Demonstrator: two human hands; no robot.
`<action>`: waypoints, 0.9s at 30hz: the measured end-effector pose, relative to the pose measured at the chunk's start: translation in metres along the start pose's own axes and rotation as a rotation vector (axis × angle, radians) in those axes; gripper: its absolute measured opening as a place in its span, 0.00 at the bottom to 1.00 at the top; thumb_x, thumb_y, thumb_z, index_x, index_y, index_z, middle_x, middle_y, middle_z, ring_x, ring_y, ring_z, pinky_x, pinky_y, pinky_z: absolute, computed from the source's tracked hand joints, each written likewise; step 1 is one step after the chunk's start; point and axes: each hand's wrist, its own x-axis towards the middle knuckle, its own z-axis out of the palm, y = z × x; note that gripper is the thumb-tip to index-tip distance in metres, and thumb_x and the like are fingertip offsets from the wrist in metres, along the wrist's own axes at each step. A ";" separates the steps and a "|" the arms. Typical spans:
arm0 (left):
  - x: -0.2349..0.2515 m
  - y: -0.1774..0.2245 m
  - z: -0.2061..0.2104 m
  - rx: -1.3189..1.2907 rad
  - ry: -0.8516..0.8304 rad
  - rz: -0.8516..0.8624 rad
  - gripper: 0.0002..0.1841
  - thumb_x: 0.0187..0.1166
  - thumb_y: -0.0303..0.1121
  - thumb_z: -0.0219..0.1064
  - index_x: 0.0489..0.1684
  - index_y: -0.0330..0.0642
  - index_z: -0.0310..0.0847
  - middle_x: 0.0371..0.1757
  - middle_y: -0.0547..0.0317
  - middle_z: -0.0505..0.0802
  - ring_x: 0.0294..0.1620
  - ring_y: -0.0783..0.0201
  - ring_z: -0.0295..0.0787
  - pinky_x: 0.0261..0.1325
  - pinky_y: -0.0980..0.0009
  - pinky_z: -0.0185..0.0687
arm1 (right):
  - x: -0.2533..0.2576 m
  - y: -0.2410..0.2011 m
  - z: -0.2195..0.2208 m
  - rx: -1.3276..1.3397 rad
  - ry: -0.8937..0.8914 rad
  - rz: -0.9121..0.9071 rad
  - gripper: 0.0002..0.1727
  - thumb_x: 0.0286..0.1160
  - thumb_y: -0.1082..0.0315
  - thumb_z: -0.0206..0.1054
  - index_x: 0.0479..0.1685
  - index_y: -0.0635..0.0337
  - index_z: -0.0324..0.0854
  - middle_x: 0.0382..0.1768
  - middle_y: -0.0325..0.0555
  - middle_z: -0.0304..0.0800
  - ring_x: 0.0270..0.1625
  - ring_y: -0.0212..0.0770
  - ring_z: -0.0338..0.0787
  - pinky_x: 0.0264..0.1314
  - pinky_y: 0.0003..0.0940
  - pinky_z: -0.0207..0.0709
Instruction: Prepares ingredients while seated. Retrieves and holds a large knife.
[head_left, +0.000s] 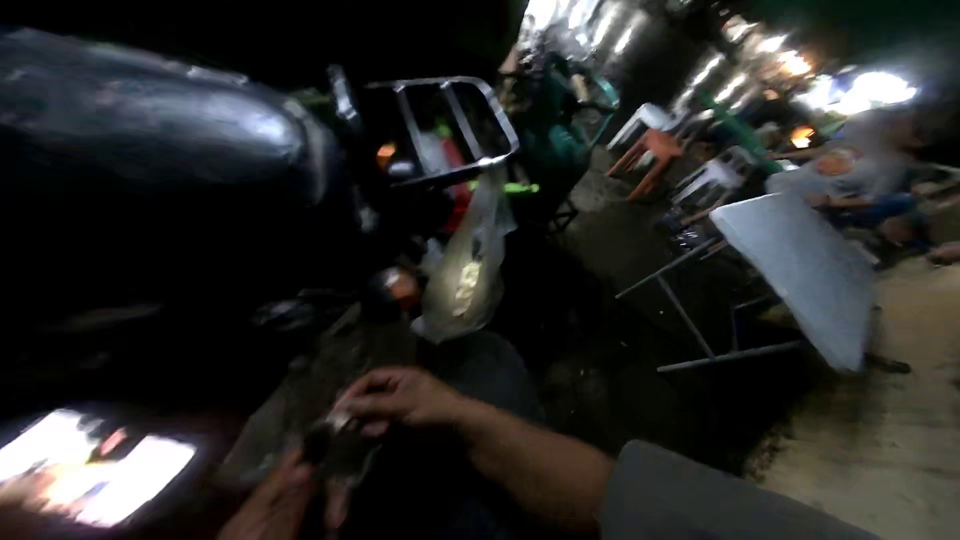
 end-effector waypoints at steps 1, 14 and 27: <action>-0.004 0.003 0.005 -0.011 0.052 -0.024 0.18 0.95 0.42 0.44 0.70 0.52 0.76 0.24 0.75 0.88 0.19 0.77 0.82 0.23 0.80 0.82 | -0.001 -0.001 0.002 -0.028 0.014 0.033 0.07 0.86 0.78 0.57 0.49 0.69 0.80 0.32 0.37 0.88 0.27 0.22 0.81 0.31 0.17 0.77; -0.007 -0.006 0.008 -0.099 0.225 0.012 0.23 0.94 0.40 0.53 0.86 0.51 0.71 0.23 0.60 0.84 0.18 0.71 0.79 0.22 0.78 0.80 | 0.009 0.031 -0.009 -0.087 0.067 0.041 0.07 0.79 0.74 0.64 0.51 0.57 0.82 0.36 0.38 0.87 0.27 0.26 0.80 0.28 0.21 0.77; -0.007 -0.013 0.012 -0.002 0.190 0.017 0.24 0.93 0.40 0.56 0.87 0.53 0.71 0.23 0.58 0.84 0.17 0.68 0.79 0.21 0.76 0.80 | 0.008 0.036 -0.002 -0.126 0.088 -0.118 0.09 0.73 0.79 0.71 0.48 0.62 0.85 0.36 0.41 0.89 0.26 0.26 0.81 0.28 0.19 0.79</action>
